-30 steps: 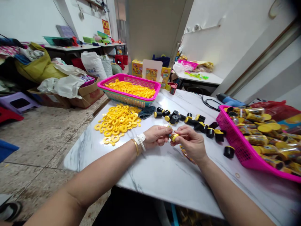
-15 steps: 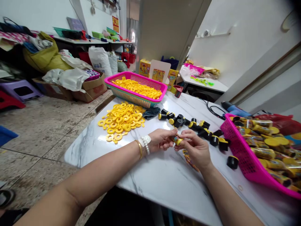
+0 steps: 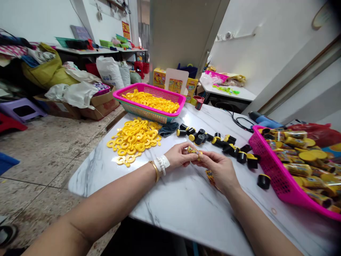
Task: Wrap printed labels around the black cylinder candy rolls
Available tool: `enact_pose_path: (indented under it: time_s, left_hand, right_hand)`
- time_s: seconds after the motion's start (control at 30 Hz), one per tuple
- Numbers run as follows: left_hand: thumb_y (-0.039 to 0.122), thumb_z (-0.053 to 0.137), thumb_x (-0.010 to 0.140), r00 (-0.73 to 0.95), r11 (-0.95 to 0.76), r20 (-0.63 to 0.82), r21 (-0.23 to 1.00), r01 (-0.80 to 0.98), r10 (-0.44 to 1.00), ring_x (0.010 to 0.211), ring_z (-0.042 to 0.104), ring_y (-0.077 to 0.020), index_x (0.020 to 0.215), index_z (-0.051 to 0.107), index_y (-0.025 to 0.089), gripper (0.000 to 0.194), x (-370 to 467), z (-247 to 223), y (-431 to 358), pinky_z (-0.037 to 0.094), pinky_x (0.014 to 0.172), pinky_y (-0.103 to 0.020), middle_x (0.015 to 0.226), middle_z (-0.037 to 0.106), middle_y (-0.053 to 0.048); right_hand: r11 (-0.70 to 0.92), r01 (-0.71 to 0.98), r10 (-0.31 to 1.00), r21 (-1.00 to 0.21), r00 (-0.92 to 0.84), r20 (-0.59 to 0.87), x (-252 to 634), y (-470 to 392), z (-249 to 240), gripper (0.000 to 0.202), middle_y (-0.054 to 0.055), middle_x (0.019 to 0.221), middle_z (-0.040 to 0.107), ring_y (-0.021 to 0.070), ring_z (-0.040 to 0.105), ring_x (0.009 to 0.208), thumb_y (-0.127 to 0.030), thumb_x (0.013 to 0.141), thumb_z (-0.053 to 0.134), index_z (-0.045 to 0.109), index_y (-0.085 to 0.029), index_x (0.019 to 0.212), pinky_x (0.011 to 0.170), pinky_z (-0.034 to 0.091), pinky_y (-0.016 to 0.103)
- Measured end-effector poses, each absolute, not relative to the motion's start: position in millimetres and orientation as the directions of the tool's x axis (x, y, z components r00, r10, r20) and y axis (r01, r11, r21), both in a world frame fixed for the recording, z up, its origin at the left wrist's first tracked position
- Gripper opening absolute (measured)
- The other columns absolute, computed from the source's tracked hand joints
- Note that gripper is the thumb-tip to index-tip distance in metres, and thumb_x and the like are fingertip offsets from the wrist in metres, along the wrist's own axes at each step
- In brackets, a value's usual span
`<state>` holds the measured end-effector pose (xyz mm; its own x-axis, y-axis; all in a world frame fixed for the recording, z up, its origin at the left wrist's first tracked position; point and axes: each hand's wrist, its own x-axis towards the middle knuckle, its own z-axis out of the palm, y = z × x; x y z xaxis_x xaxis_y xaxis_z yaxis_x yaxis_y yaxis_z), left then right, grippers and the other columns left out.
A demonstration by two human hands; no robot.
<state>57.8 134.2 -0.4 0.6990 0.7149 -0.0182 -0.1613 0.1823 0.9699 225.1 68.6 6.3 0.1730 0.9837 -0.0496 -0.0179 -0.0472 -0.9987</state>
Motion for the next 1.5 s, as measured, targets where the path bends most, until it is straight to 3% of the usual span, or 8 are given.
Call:
enact_pose_path:
  time_s: [0.1, 0.23, 0.43, 0.77, 1.0, 1.2, 1.37, 1.5]
  left_hand:
    - [0.06, 0.072, 0.075, 0.731, 0.256, -0.051, 0.951, -0.172, 0.68, 0.046, 0.049, -0.0063, 0.106, 0.06, 0.016, 0.055, 55, 5, 136, 0.033, 0.045, -0.019, 0.07, 0.064, -0.001]
    - [0.065, 0.074, 0.069, 0.677, 0.365, -0.161, 0.916, -0.169, 0.718, 0.038, 0.038, -0.0028, 0.084, 0.062, 0.012, 0.057, 56, 6, 137, 0.023, 0.039, -0.018, 0.057, 0.057, 0.002]
    - [0.059, 0.074, 0.073, 0.753, 0.515, -0.222, 0.839, -0.176, 0.619, 0.035, 0.039, -0.0029, 0.083, 0.06, 0.012, 0.049, 59, 7, 134, 0.022, 0.036, -0.018, 0.058, 0.06, 0.0]
    - [0.059, 0.075, 0.072, 0.762, 0.582, -0.27, 0.796, -0.168, 0.589, 0.03, 0.034, -0.0009, 0.076, 0.057, 0.013, 0.05, 60, 8, 129, 0.017, 0.032, -0.017, 0.053, 0.056, 0.004]
    - [0.066, 0.068, 0.075, 0.76, 0.603, -0.321, 0.789, -0.116, 0.566, 0.029, 0.034, -0.0019, 0.074, 0.06, 0.011, 0.056, 59, 8, 129, 0.016, 0.03, -0.017, 0.048, 0.055, 0.003]
    - [0.052, 0.072, 0.08, 0.751, 0.644, -0.331, 0.748, -0.161, 0.572, 0.03, 0.035, -0.0009, 0.073, 0.059, 0.01, 0.044, 62, 7, 129, 0.019, 0.03, -0.015, 0.05, 0.057, 0.003]
    - [0.056, 0.061, 0.087, 0.771, 0.616, -0.315, 0.778, -0.124, 0.554, 0.029, 0.039, -0.0034, 0.092, 0.063, 0.01, 0.046, 59, 12, 126, 0.021, 0.029, -0.014, 0.051, 0.058, 0.001]
    - [0.069, 0.057, 0.082, 0.846, 0.498, -0.34, 0.861, 0.103, 0.412, 0.03, 0.045, -0.0091, 0.113, 0.055, 0.013, 0.065, 58, 18, 122, 0.029, 0.03, -0.016, 0.057, 0.064, -0.003]
  right_hand:
    - [0.033, -0.051, 0.986, -0.998, 0.165, 0.025, 229, 71, 6, 0.033, 0.005, 0.085, 0.074, 0.0174, 0.072, 0.072, -0.037, 0.077, 0.081, 0.073, -0.016, 0.101, 0.072, 0.062, 0.033]
    - [0.067, -0.059, 0.998, -0.996, 0.007, 0.066, 234, 71, 7, 0.044, 0.003, 0.101, 0.07, 0.0174, 0.072, 0.08, -0.033, 0.078, 0.08, 0.068, -0.024, 0.119, 0.076, 0.064, 0.037]
    - [0.298, -0.062, 0.954, -0.953, 0.055, 0.294, 231, 65, 3, 0.01, 0.0, 0.099, 0.06, 0.0117, 0.069, 0.061, -0.022, 0.079, 0.079, 0.078, -0.025, 0.088, 0.055, 0.065, 0.031]
    - [0.412, 0.053, 0.907, -0.91, 0.069, 0.415, 228, 60, 8, 0.009, 0.001, 0.097, 0.057, 0.0124, 0.068, 0.063, -0.019, 0.081, 0.076, 0.078, -0.025, 0.087, 0.056, 0.067, 0.034]
    - [0.411, 0.122, 0.911, -0.903, -0.024, 0.411, 228, 59, 8, 0.019, 0.003, 0.104, 0.057, 0.0155, 0.068, 0.076, -0.02, 0.082, 0.076, 0.078, -0.028, 0.099, 0.066, 0.068, 0.036]
    - [0.461, 0.125, 0.884, -0.878, 0.017, 0.467, 230, 64, 5, 0.016, 0.002, 0.098, 0.057, 0.0125, 0.066, 0.069, -0.019, 0.081, 0.076, 0.079, -0.028, 0.094, 0.062, 0.066, 0.032]
    - [0.431, 0.21, 0.902, -0.877, -0.076, 0.425, 224, 68, 16, 0.018, 0.004, 0.104, 0.061, 0.0145, 0.066, 0.082, -0.026, 0.079, 0.078, 0.078, -0.028, 0.097, 0.07, 0.063, 0.029]
    - [0.291, 0.132, 0.956, -0.948, -0.007, 0.292, 236, 32, 48, 0.011, 0.003, 0.103, 0.058, 0.0093, 0.064, 0.064, -0.03, 0.079, 0.075, 0.075, -0.022, 0.086, 0.059, 0.061, 0.027]
